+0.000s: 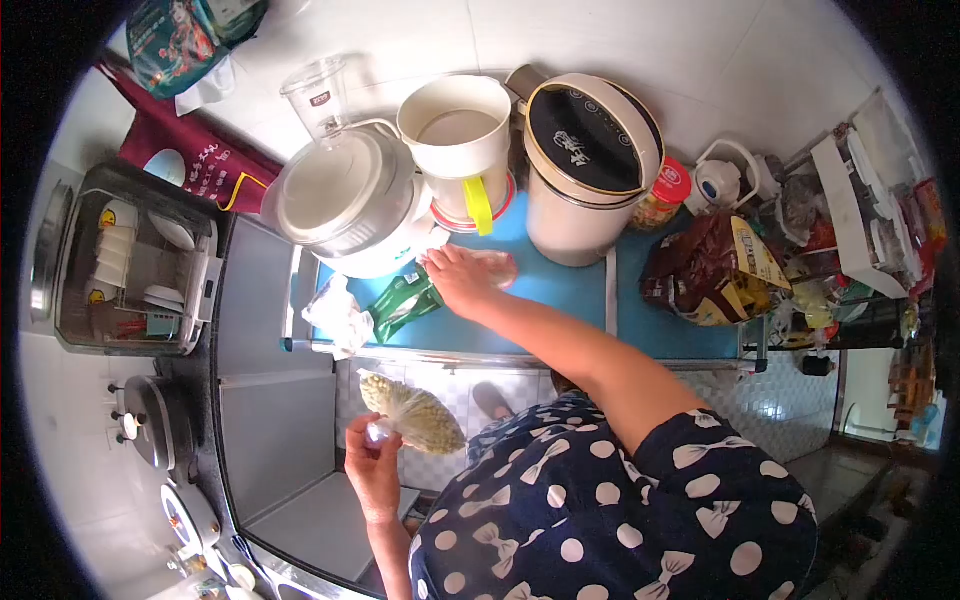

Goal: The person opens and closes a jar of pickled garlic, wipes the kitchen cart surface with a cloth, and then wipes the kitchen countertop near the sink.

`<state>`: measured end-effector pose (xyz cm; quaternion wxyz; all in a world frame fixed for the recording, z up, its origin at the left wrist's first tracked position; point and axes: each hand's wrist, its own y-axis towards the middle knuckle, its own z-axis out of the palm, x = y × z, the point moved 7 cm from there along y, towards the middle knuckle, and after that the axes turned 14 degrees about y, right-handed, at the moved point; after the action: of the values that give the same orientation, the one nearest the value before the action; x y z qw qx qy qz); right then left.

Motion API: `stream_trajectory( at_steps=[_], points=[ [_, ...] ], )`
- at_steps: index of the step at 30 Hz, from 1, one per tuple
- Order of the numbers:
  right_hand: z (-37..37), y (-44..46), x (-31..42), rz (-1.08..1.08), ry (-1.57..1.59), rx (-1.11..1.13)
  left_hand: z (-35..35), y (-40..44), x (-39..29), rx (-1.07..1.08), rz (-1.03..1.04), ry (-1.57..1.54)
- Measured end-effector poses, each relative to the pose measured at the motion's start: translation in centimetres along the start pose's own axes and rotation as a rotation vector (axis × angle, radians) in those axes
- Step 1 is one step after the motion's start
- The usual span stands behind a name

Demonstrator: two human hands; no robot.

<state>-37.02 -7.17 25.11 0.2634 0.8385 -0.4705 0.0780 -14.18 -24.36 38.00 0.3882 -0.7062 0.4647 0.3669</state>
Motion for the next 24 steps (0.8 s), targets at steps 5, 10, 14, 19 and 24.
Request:
stream_trajectory(
  at_steps=[5,10,14,19,24],
  points=[
    [-0.7,0.1,-1.6,-0.102,0.008,-0.062,1.9,0.8,-1.4,0.057,0.048,0.124],
    [-1.4,-3.7,-1.4,-0.125,0.151,-0.026,4.4,2.4,-3.4,0.103,0.095,0.099],
    [-4.8,-9.0,-1.6,-0.14,0.135,-0.016,7.2,4.1,-5.6,0.162,0.2,0.057],
    [-7.7,-13.9,-3.9,0.03,0.126,0.01,11.0,6.4,-6.7,0.21,0.221,0.11],
    [-13.5,-17.6,-5.0,0.14,0.107,0.06,15.9,9.4,-5.8,0.197,0.283,0.039]
  ],
)
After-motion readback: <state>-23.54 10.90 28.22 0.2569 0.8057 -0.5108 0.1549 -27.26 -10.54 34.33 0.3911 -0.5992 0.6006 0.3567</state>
